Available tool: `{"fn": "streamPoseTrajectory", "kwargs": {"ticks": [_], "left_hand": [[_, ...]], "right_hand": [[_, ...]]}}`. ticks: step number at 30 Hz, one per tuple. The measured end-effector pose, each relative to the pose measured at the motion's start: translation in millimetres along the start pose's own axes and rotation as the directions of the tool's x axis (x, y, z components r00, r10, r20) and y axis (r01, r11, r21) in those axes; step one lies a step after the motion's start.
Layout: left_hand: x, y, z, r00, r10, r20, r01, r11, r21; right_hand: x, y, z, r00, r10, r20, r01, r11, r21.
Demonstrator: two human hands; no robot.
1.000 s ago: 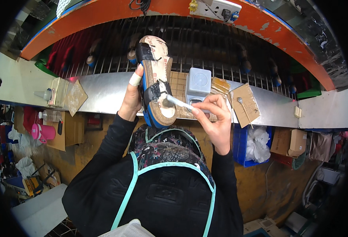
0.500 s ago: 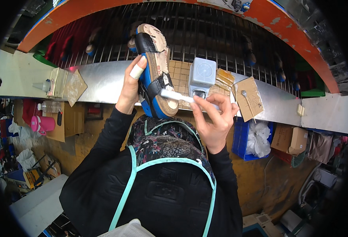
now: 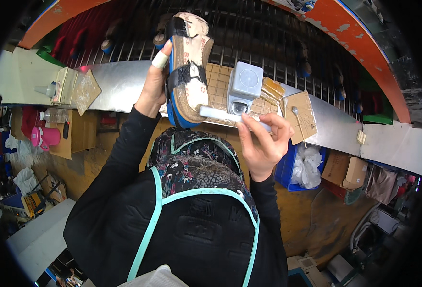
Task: The person holds a blue sandal and uses a small brush to apply glue from a container onto the sole and strap areas. The person repeatedly dips the brush into the glue and spreads it across the sandal's surface.
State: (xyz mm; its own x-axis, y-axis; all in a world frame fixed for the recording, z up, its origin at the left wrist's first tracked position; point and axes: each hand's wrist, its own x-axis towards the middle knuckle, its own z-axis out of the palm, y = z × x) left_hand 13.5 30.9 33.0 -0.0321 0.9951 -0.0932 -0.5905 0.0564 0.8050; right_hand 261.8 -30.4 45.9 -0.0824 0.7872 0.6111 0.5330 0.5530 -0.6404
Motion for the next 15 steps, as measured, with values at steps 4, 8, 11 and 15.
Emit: {"fn": "streamPoseTrajectory", "kwargs": {"ticks": [4, 8, 11, 15], "left_hand": [[8.1, -2.5, 2.5, 1.000, -0.005, 0.025, 0.006, 0.999, -0.035], [16.0, -12.2, 6.6, 0.996, -0.031, 0.078, 0.038, 0.996, -0.086], [20.6, -14.5, 6.8, 0.991, -0.049, 0.127, 0.064, 0.992, -0.113], [21.8, -15.7, 8.5, 0.986, -0.065, 0.156, 0.085, 0.989, -0.125]], "right_hand": [[2.5, -1.6, -0.4, 0.974, -0.226, -0.031, 0.227, 0.974, 0.020], [14.1, -4.4, 4.7, 0.974, -0.210, -0.089, 0.198, 0.972, -0.130], [12.2, -15.7, -9.6, 0.934, -0.347, 0.084, 0.354, 0.874, -0.332], [13.5, -17.6, -18.3, 0.932, -0.348, 0.102, 0.362, 0.910, -0.203]]}}
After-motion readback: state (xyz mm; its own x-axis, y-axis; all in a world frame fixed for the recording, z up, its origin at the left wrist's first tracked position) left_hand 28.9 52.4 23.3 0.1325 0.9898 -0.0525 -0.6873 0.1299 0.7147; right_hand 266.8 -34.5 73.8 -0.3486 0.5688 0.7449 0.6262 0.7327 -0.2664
